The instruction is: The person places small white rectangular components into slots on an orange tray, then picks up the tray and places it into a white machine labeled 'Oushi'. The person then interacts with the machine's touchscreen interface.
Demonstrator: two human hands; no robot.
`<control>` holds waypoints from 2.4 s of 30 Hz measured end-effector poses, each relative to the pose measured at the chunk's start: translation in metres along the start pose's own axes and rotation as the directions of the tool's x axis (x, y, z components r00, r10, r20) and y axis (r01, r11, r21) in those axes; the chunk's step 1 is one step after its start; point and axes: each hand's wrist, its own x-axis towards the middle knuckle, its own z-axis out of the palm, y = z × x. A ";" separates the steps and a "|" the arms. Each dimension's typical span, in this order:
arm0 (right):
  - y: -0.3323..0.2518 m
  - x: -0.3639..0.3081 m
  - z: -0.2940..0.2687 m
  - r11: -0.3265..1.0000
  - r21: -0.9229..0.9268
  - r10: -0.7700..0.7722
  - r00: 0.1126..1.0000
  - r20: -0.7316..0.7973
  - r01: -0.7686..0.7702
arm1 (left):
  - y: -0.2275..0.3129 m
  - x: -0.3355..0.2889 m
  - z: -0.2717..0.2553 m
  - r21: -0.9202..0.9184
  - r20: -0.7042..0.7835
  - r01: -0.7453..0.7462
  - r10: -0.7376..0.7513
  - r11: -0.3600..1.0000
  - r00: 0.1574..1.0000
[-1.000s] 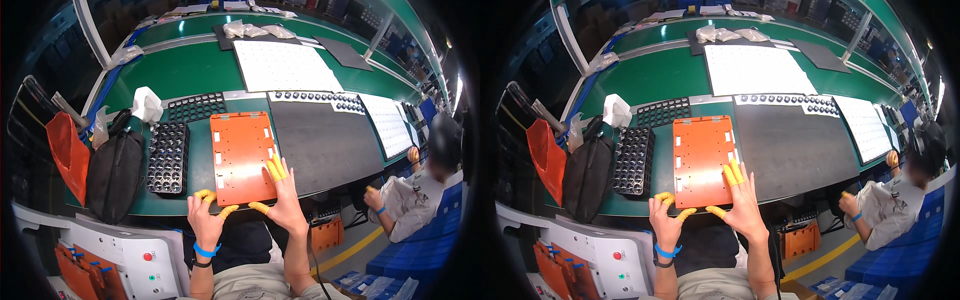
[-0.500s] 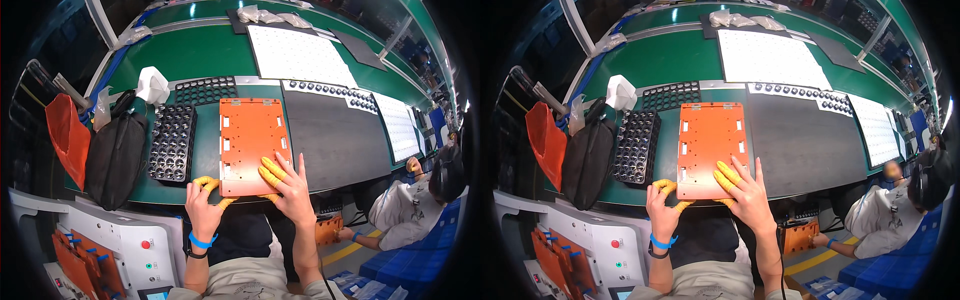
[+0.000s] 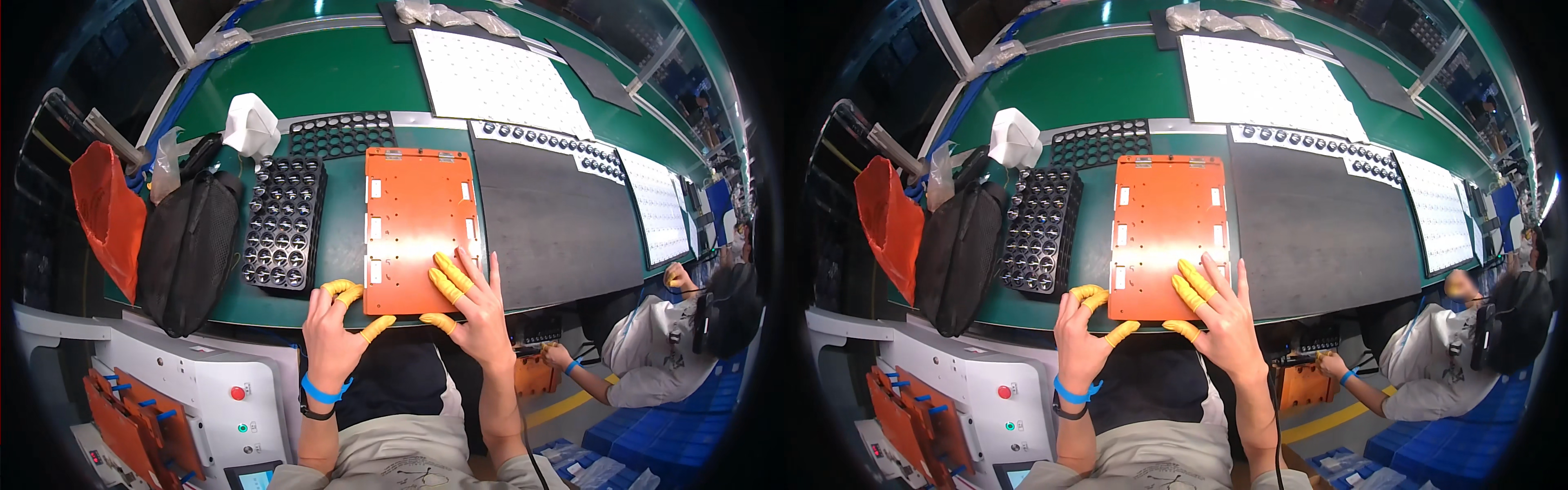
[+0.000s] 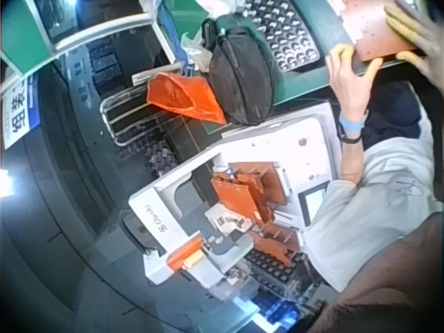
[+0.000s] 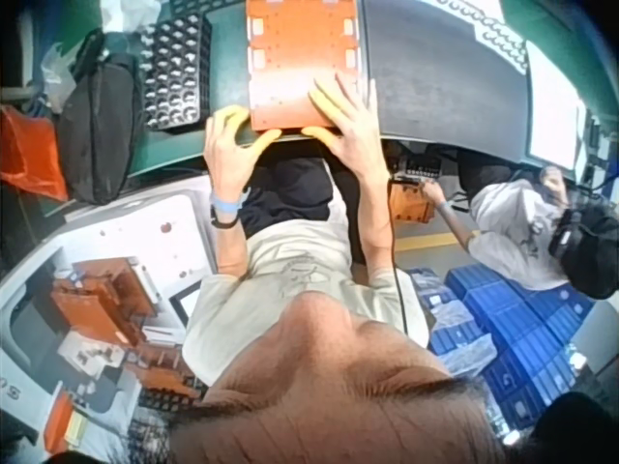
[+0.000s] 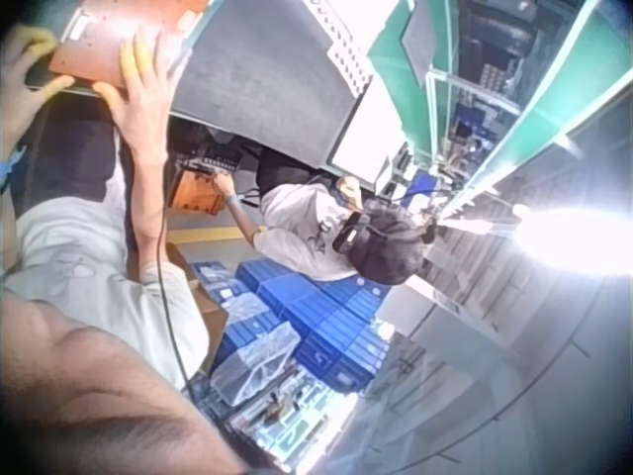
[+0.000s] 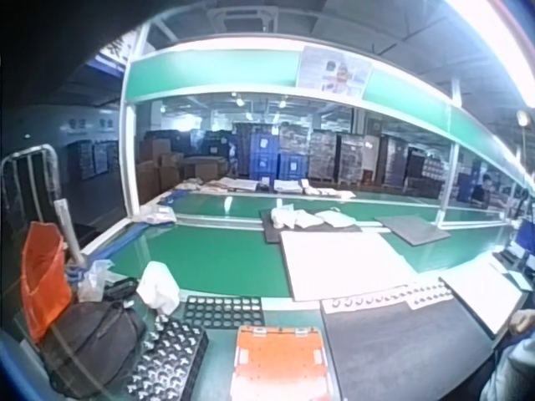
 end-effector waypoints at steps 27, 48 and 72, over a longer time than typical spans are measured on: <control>0.008 0.006 0.017 0.964 -0.164 -0.230 0.965 -0.125 0.208 | -0.006 -0.006 0.009 0.037 -0.062 -0.051 0.054 0.998 0.997; -0.012 -0.011 0.018 0.902 0.177 0.432 0.843 -0.321 -0.394 | 0.018 -0.007 0.015 -0.082 -0.111 0.174 -0.183 0.981 0.977; -0.006 -0.019 -0.007 0.677 0.601 0.544 0.839 -0.020 -0.425 | 0.012 -0.011 0.019 -0.004 -0.159 0.067 -0.067 0.998 0.985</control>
